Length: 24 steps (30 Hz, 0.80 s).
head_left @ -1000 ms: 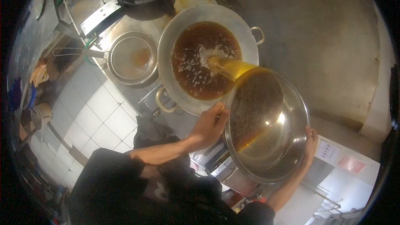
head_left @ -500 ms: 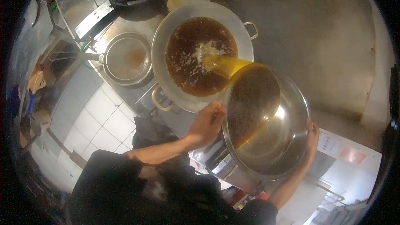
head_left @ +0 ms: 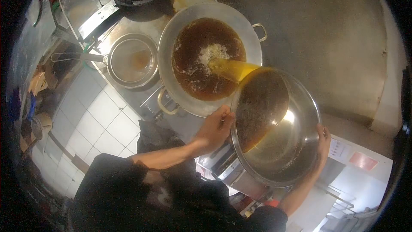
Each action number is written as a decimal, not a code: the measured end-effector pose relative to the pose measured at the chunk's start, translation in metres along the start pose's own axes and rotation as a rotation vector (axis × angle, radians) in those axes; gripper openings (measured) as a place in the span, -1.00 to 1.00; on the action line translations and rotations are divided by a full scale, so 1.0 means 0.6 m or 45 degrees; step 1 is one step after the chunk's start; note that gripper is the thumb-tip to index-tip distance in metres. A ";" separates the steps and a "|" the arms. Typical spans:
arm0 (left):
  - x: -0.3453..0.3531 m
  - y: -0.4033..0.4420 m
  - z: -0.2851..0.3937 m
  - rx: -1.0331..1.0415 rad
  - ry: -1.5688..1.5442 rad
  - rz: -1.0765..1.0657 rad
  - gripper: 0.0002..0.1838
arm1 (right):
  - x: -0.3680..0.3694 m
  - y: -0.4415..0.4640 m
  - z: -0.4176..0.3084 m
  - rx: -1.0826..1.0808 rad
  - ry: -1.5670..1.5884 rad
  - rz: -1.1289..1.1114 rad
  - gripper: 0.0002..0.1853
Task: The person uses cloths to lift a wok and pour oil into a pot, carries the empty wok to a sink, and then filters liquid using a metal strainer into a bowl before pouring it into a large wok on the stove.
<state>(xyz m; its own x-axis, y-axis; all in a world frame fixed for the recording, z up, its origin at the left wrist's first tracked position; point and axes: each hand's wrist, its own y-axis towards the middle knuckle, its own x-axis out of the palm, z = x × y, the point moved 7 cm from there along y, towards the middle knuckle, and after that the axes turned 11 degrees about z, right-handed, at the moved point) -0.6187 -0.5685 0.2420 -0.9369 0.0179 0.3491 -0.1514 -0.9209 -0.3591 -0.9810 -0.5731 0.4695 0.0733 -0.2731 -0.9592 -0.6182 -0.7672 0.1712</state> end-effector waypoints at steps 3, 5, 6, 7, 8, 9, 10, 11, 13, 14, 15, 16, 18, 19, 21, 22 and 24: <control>0.010 -0.007 -0.011 -0.250 -0.149 -0.079 -0.71 | -0.009 0.001 0.002 -0.004 -0.026 0.117 -0.59; 0.012 -0.007 -0.015 -0.234 -0.148 -0.083 -0.71 | -0.005 0.020 0.023 -0.076 0.038 0.034 -0.58; 0.014 -0.007 -0.025 -0.235 -0.148 -0.082 -0.71 | -0.008 0.024 0.026 -0.076 0.038 0.032 -0.58; 0.015 -0.004 -0.031 -0.126 -0.090 -0.068 -0.70 | -0.010 0.027 0.033 -0.034 0.002 -0.011 -0.58; 0.013 -0.003 -0.022 -0.018 -0.032 -0.053 -0.70 | -0.009 0.027 0.036 0.009 -0.034 -0.055 -0.59; 0.013 -0.004 -0.018 -0.018 -0.032 -0.052 -0.70 | -0.010 0.029 0.039 0.009 -0.033 -0.057 -0.59; 0.014 -0.007 -0.020 -0.137 -0.068 -0.077 -0.70 | -0.010 0.032 0.042 -0.001 -0.025 -0.063 -0.59; 0.017 -0.010 -0.020 -0.256 -0.106 -0.103 -0.71 | -0.009 0.032 0.041 -0.010 -0.017 -0.068 -0.60; 0.019 -0.007 -0.015 -0.248 -0.140 -0.071 -0.71 | -0.008 0.035 0.038 -0.035 -0.003 -0.025 -0.59; 0.017 -0.006 -0.013 -0.241 -0.175 -0.040 -0.71 | -0.010 0.035 0.034 -0.059 0.011 0.017 -0.59; 0.017 -0.006 -0.015 -0.241 -0.176 -0.039 -0.71 | -0.010 0.034 0.031 -0.060 0.010 0.017 -0.59; 0.018 -0.006 -0.018 -0.219 -0.208 -0.033 -0.71 | -0.010 0.033 0.029 -0.041 0.008 0.014 -0.58; 0.017 -0.007 -0.015 -0.198 -0.240 -0.028 -0.71 | -0.012 0.036 0.031 -0.021 0.005 0.011 -0.58; 0.017 -0.008 -0.011 -0.223 -0.274 -0.028 -0.71 | -0.012 0.040 0.037 -0.021 -0.016 -0.029 -0.58; 0.017 -0.009 -0.012 -0.248 -0.309 -0.030 -0.72 | -0.009 0.039 0.034 -0.021 -0.037 -0.068 -0.58; 0.017 -0.009 -0.013 -0.235 -0.285 -0.035 -0.72 | -0.011 0.037 0.031 -0.035 -0.027 -0.036 -0.58; 0.018 -0.009 -0.013 -0.221 -0.261 -0.043 -0.72 | -0.014 0.035 0.026 -0.049 -0.019 -0.001 -0.58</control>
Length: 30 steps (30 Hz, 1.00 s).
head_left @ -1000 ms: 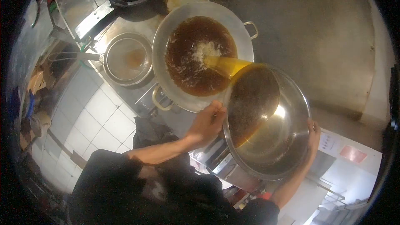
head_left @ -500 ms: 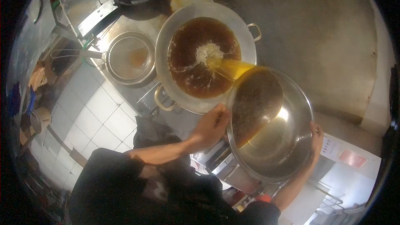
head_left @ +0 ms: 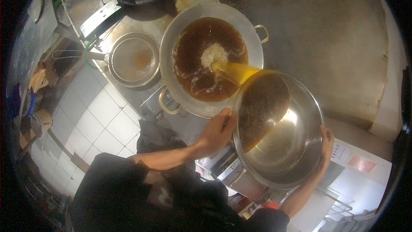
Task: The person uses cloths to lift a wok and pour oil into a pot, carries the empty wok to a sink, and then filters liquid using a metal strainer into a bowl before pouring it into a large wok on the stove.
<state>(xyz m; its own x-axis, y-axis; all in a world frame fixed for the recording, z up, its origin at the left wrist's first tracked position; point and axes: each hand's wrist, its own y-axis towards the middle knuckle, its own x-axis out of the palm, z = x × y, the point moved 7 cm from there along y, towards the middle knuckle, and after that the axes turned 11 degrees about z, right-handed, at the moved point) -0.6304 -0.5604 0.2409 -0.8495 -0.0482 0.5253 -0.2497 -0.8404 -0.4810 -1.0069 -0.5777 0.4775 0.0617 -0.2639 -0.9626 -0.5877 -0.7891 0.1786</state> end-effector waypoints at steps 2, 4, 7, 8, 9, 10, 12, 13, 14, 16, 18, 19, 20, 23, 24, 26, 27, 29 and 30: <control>0.001 -0.001 -0.002 -0.039 -0.046 -0.001 -0.72 | -0.003 0.000 0.002 0.006 -0.026 0.047 -0.58; -0.001 0.005 -0.015 -0.034 -0.008 -0.042 -0.72 | -0.003 0.006 0.006 0.016 -0.018 0.015 -0.57; 0.002 0.002 -0.021 -0.056 0.017 -0.089 -0.72 | -0.007 0.004 0.005 0.026 -0.060 0.056 -0.55; 0.002 0.001 -0.021 -0.082 0.002 -0.091 -0.72 | -0.013 0.003 0.004 0.023 -0.109 0.127 -0.53; 0.003 -0.001 -0.021 -0.083 0.002 -0.093 -0.72 | -0.016 0.003 0.001 0.024 -0.110 0.127 -0.53; 0.004 -0.002 -0.019 -0.086 -0.028 -0.087 -0.71 | -0.014 0.003 -0.003 0.010 -0.106 0.070 -0.52; 0.002 -0.001 -0.022 -0.087 -0.059 -0.080 -0.71 | -0.011 0.004 -0.006 -0.006 -0.101 0.011 -0.52; 0.001 0.000 -0.026 -0.061 -0.005 -0.082 -0.71 | -0.010 0.004 -0.006 -0.020 -0.092 -0.003 -0.52; 0.000 0.001 -0.028 -0.034 0.050 -0.085 -0.71 | -0.010 0.005 -0.007 -0.033 -0.084 -0.018 -0.52; 0.001 0.000 -0.027 -0.062 0.024 -0.086 -0.71 | -0.011 0.008 -0.005 -0.034 -0.091 -0.033 -0.52; 0.002 -0.002 -0.027 -0.090 0.000 -0.088 -0.71 | -0.012 0.005 -0.012 -0.034 -0.097 -0.049 -0.52; 0.003 -0.003 -0.026 -0.095 -0.036 -0.102 -0.71 | -0.014 0.003 -0.014 -0.015 -0.103 -0.035 -0.52; 0.004 -0.004 -0.025 -0.100 -0.071 -0.116 -0.71 | -0.016 0.002 -0.017 0.003 -0.109 -0.022 -0.52; 0.005 -0.007 -0.024 -0.084 -0.130 -0.117 -0.69 | -0.023 0.001 -0.024 0.003 -0.143 0.057 -0.53; 0.006 -0.007 -0.021 -0.083 -0.131 -0.117 -0.69 | -0.025 0.002 -0.025 0.001 -0.143 0.057 -0.53; 0.008 -0.008 -0.016 -0.088 -0.137 -0.128 -0.68 | -0.025 0.003 -0.031 -0.023 -0.180 0.035 -0.52; 0.008 -0.007 -0.018 -0.086 -0.139 -0.127 -0.68 | -0.026 0.003 -0.035 -0.025 -0.180 0.035 -0.52; 0.007 -0.005 -0.024 -0.070 -0.083 -0.123 -0.67 | -0.025 0.001 -0.040 0.015 -0.128 0.030 -0.52; 0.007 -0.006 -0.022 -0.070 -0.083 -0.122 -0.67 | -0.024 0.002 -0.039 0.014 -0.128 0.030 -0.52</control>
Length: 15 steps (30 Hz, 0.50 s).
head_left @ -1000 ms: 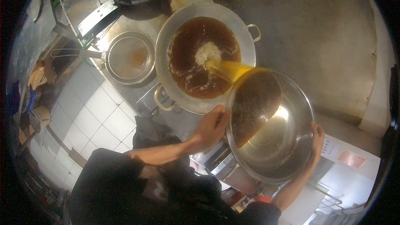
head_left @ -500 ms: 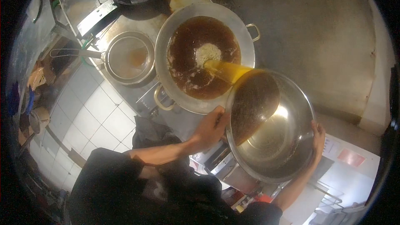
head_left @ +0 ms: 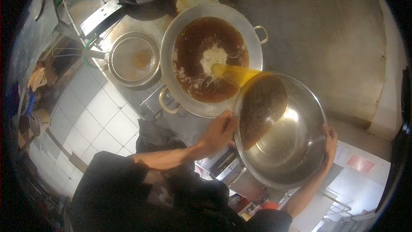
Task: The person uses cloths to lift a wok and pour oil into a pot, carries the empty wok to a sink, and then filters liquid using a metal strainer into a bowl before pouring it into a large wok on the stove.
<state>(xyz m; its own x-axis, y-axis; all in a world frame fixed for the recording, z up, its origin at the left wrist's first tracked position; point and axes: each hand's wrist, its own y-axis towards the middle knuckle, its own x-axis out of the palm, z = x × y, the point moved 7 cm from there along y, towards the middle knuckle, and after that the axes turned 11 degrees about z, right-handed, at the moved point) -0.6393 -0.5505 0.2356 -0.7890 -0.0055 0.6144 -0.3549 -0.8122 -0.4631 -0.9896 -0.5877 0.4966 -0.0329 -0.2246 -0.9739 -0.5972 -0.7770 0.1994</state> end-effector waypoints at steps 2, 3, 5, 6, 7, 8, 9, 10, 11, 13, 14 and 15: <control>0.001 -0.004 0.011 0.006 -0.071 0.018 -0.69 | -0.003 0.002 -0.003 -0.071 0.005 0.029 -0.52; 0.001 -0.003 0.009 0.005 -0.070 0.018 -0.69 | -0.003 0.002 -0.004 -0.070 0.005 0.029 -0.52; 0.002 0.000 0.003 0.021 -0.023 0.018 -0.69 | -0.008 0.006 -0.004 -0.066 -0.076 0.051 -0.53; 0.002 0.000 0.004 0.021 -0.023 0.018 -0.69 | -0.009 0.007 -0.004 -0.066 -0.076 0.050 -0.53; 0.003 -0.002 0.005 0.004 -0.040 0.015 -0.69 | -0.009 0.009 -0.004 -0.074 -0.055 0.023 -0.53; 0.003 -0.002 0.007 -0.013 -0.057 0.012 -0.69 | -0.008 0.010 -0.005 -0.079 -0.044 0.010 -0.53; 0.003 -0.003 0.008 -0.013 -0.057 0.012 -0.69 | -0.008 0.011 -0.006 -0.083 -0.034 -0.004 -0.53; 0.003 -0.003 0.010 -0.013 -0.036 0.010 -0.69 | -0.007 0.011 -0.009 -0.098 -0.019 -0.010 -0.54; 0.002 -0.004 0.011 -0.014 -0.015 0.008 -0.70 | -0.006 0.012 -0.010 -0.105 -0.011 -0.013 -0.54; 0.002 -0.004 0.014 -0.018 -0.017 0.009 -0.70 | -0.005 0.017 -0.009 -0.114 -0.003 -0.022 -0.54; 0.002 -0.005 0.014 -0.022 -0.018 0.010 -0.70 | -0.005 0.018 -0.009 -0.116 -0.002 -0.025 -0.54; 0.002 -0.005 0.014 -0.022 -0.019 0.011 -0.70 | -0.004 0.019 -0.009 -0.117 -0.001 -0.029 -0.54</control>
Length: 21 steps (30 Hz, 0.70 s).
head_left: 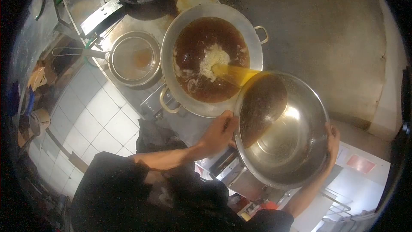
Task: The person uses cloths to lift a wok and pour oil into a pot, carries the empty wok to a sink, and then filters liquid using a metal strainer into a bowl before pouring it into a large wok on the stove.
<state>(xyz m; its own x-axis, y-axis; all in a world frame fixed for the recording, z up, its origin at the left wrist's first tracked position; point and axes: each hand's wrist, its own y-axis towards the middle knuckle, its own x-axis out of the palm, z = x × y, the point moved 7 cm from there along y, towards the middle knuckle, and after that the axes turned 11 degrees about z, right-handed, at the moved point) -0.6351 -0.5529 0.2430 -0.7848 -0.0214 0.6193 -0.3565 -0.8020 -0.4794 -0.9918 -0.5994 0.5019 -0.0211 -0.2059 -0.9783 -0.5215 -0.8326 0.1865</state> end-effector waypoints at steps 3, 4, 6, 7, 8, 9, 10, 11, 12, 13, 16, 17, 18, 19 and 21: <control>-0.002 0.000 -0.002 -0.004 -0.039 0.012 -0.70 | -0.003 0.001 -0.004 -0.015 0.028 0.018 -0.55; -0.003 0.001 -0.007 0.001 -0.005 -0.001 -0.68 | -0.003 0.001 -0.005 -0.004 0.035 0.005 -0.55; -0.003 0.001 -0.009 0.007 0.030 -0.015 -0.65 | -0.003 0.000 -0.005 0.007 0.043 -0.008 -0.54; -0.003 0.000 -0.008 0.017 0.014 -0.015 -0.65 | -0.005 0.000 -0.007 -0.008 0.047 0.024 -0.55; -0.003 -0.001 -0.007 0.027 -0.001 -0.014 -0.66 | -0.006 -0.001 -0.009 -0.015 0.050 0.041 -0.55; -0.003 -0.002 -0.008 0.027 -0.001 -0.014 -0.66 | -0.007 -0.003 -0.010 -0.022 0.052 0.057 -0.55; -0.003 -0.002 -0.007 0.031 -0.019 0.001 -0.68 | -0.008 -0.003 -0.011 0.003 0.077 0.068 -0.55; -0.004 -0.002 -0.005 0.036 -0.036 0.016 -0.70 | -0.009 -0.003 -0.010 0.015 0.089 0.074 -0.55; -0.004 -0.003 -0.002 0.037 -0.036 0.016 -0.70 | -0.010 -0.002 -0.009 0.027 0.102 0.080 -0.55; -0.003 -0.004 0.001 0.018 -0.050 0.009 -0.70 | -0.010 0.000 -0.007 0.016 0.104 0.054 -0.55; -0.001 -0.007 0.005 -0.008 -0.071 0.003 -0.70 | -0.013 -0.002 -0.014 0.003 0.083 0.029 -0.55; -0.001 -0.007 0.005 -0.015 -0.079 0.004 -0.70 | -0.015 -0.003 -0.016 0.003 0.070 0.031 -0.55; -0.001 -0.007 0.003 -0.015 -0.080 0.001 -0.70 | -0.017 -0.004 -0.018 0.003 0.057 0.032 -0.54; -0.001 -0.007 -0.001 -0.017 -0.088 -0.009 -0.70 | -0.019 -0.004 -0.020 -0.004 0.033 0.042 -0.55; 0.001 -0.009 -0.004 -0.018 -0.099 -0.020 -0.71 | -0.023 -0.003 -0.021 -0.015 0.008 0.053 -0.55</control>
<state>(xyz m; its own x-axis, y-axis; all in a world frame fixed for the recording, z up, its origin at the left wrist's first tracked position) -0.6347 -0.5472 0.2442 -0.7377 -0.0556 0.6728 -0.3760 -0.7939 -0.4779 -0.9799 -0.6012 0.5159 -0.0373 -0.2438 -0.9691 -0.5105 -0.8290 0.2282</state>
